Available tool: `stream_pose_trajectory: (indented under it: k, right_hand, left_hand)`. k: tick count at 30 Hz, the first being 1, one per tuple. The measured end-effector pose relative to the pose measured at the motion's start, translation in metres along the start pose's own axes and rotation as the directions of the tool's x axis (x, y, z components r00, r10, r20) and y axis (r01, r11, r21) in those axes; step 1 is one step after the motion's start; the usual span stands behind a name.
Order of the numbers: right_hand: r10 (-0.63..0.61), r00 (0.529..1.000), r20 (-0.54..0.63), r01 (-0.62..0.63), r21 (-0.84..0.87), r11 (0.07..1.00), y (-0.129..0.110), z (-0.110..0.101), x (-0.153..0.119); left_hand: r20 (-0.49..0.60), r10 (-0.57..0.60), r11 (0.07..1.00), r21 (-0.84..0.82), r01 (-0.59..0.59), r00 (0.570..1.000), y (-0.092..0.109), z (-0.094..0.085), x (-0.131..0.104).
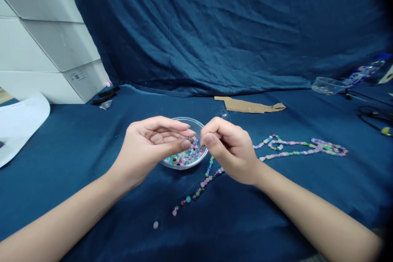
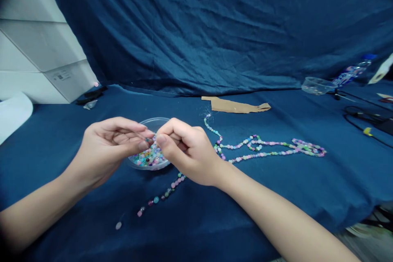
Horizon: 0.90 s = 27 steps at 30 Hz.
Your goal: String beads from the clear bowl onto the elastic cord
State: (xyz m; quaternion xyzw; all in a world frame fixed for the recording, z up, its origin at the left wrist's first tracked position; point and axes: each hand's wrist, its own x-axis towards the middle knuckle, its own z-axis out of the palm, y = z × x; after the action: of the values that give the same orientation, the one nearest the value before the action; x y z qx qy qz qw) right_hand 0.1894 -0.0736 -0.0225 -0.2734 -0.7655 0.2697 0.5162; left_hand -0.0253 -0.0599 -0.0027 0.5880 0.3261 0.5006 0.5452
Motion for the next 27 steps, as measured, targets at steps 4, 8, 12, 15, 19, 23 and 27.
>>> stream_pose_trajectory:
  k: [4,8,12,15,19,23,27]
  right_hand:
    - [-0.002,1.000,-0.005,0.002,-0.001,1.000,0.0009,-0.0001,0.0006]
    - [0.010,1.000,-0.008,-0.010,-0.006,1.000,0.0018,-0.0001,0.0010]
    - [0.004,1.000,0.017,-0.005,0.011,1.000,0.0024,0.0003,0.0015]
    - [0.027,0.999,0.042,-0.029,0.028,0.999,0.0024,0.0009,0.0023]
    - [0.078,0.994,0.078,-0.082,0.045,0.996,0.0028,0.0015,0.0039]
    - [0.112,0.987,0.111,-0.118,0.053,0.992,0.0044,0.0007,0.0052]
    - [0.164,0.976,0.142,-0.178,0.095,0.979,0.0042,-0.0010,0.0066]
  left_hand:
    - [0.022,0.009,0.999,-0.050,-0.008,1.000,-0.0005,0.0005,-0.0008]
    - [0.015,0.019,0.999,-0.037,-0.019,1.000,-0.0004,0.0009,-0.0015]
    - [-0.004,0.020,1.000,0.008,-0.020,1.000,-0.0016,0.0004,-0.0017]
    - [-0.009,0.034,0.999,-0.004,-0.034,0.999,-0.0030,0.0009,-0.0021]
    - [-0.006,0.053,0.998,-0.032,-0.053,0.999,-0.0036,0.0021,-0.0030]
    - [-0.010,0.046,0.998,-0.031,-0.046,0.999,-0.0010,0.0035,-0.0036]
    - [-0.010,0.105,0.994,0.002,-0.105,0.994,0.0032,0.0056,-0.0030]
